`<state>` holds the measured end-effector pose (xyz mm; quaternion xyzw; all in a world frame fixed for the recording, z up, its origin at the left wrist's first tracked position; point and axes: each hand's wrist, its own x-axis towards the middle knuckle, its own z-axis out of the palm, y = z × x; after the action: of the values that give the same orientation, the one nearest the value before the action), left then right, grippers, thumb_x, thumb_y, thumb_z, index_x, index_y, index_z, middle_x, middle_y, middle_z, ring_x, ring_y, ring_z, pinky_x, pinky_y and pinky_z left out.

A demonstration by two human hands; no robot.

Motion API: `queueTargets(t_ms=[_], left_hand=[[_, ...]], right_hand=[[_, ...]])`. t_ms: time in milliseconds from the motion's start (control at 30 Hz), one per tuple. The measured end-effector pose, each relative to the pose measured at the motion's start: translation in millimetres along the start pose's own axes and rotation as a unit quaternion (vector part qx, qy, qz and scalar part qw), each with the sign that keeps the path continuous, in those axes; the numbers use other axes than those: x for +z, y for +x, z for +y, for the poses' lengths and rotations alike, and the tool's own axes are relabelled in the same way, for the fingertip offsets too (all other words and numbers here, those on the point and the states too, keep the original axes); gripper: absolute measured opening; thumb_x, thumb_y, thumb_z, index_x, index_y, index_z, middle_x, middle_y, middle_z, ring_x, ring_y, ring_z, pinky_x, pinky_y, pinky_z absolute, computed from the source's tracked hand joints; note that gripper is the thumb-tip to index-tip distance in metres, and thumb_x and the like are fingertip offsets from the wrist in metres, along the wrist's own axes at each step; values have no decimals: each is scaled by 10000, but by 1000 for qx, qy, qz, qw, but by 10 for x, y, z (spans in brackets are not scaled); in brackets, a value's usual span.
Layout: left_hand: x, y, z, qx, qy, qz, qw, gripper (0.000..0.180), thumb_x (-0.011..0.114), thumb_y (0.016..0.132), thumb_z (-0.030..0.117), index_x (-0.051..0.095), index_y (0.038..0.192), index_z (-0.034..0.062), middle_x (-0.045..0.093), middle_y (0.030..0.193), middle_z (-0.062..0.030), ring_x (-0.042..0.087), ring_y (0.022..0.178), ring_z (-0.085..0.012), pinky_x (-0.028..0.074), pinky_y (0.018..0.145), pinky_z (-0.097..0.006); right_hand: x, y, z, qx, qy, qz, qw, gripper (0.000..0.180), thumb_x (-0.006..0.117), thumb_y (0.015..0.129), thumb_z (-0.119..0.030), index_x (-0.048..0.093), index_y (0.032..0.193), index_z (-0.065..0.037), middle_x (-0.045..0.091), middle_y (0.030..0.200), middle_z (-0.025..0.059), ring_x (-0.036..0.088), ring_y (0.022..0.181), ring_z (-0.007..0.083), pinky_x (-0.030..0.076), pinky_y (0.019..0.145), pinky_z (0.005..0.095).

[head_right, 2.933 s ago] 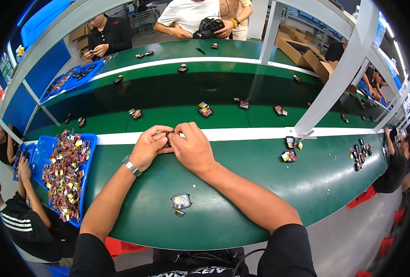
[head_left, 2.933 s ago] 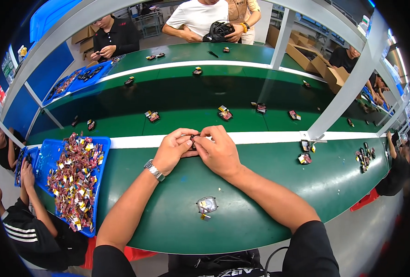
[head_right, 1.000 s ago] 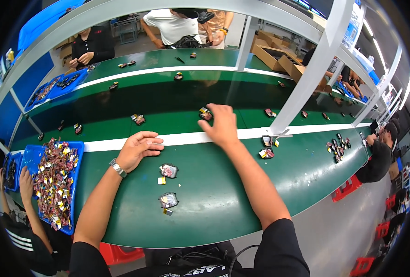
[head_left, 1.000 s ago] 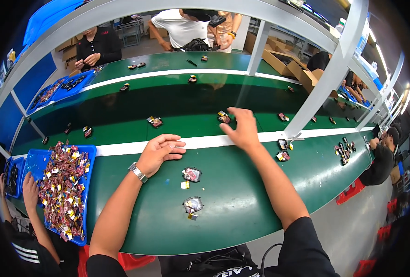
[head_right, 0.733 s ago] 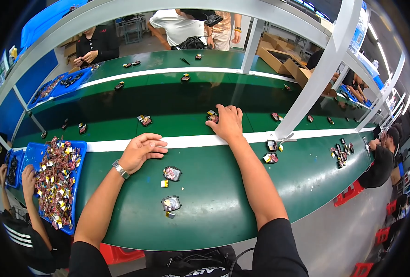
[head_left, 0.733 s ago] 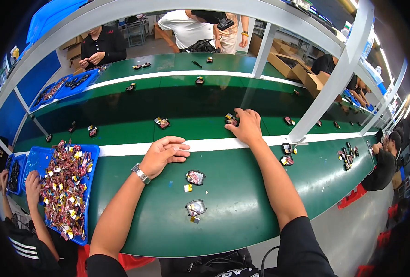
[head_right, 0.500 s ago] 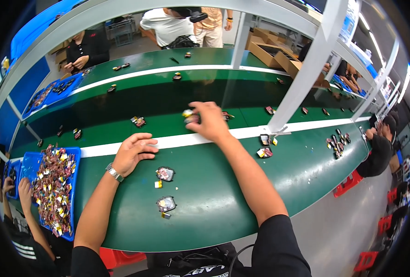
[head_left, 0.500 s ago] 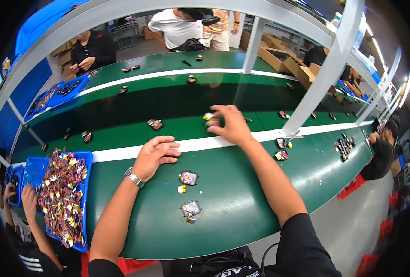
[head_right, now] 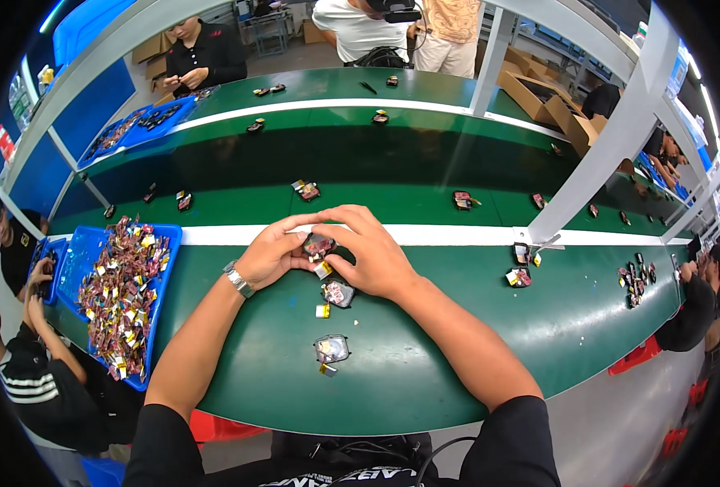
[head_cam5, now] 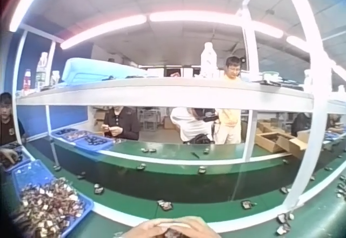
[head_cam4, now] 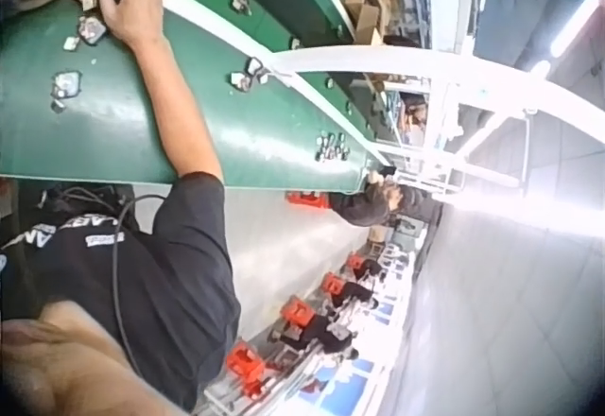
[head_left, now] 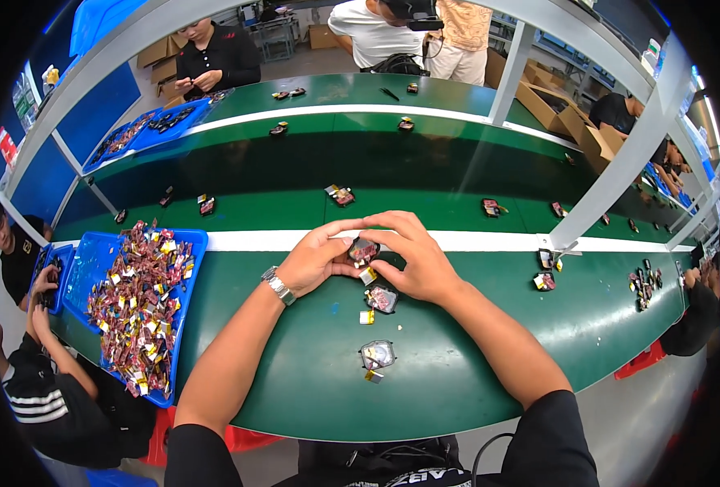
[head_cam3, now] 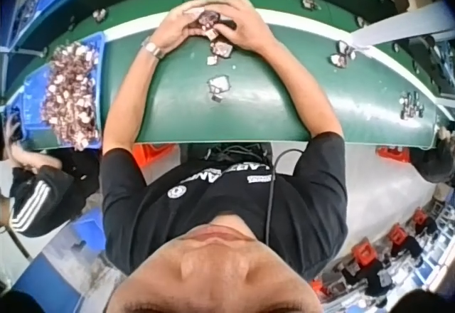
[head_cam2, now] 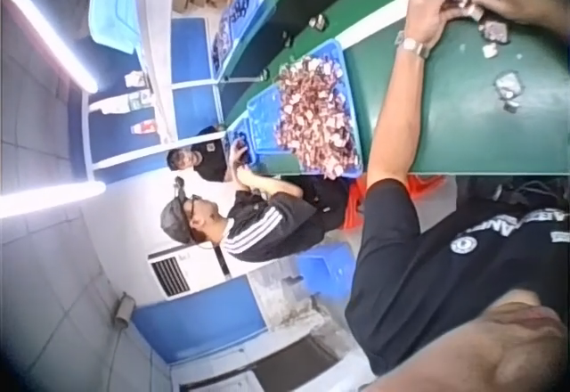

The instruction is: Assembling small electronic components on a production line.

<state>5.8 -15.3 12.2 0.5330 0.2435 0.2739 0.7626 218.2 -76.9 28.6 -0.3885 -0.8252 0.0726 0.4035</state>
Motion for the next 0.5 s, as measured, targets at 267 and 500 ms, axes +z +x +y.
queueTargets(t_ms=[267, 500], left_hand=[[-25, 29, -52, 6, 15, 16, 1000, 296, 498, 1002, 110, 491, 1294, 61, 615, 1168, -97, 632, 1047, -188, 577, 888, -374], [-6, 25, -56, 6, 29, 6, 1000, 280, 510, 997, 106, 481, 1273, 73, 615, 1163, -89, 640, 1032, -175, 573, 903, -361]], right_hand=[[76, -6, 30, -17, -35, 9, 999, 262, 746, 738, -72, 671, 989, -78, 546, 1253, 110, 492, 1210, 331, 452, 979, 428], [83, -4, 83, -25, -28, -21, 999, 173, 739, 735, -63, 669, 893, -77, 544, 1259, 109, 496, 1204, 320, 446, 984, 429]])
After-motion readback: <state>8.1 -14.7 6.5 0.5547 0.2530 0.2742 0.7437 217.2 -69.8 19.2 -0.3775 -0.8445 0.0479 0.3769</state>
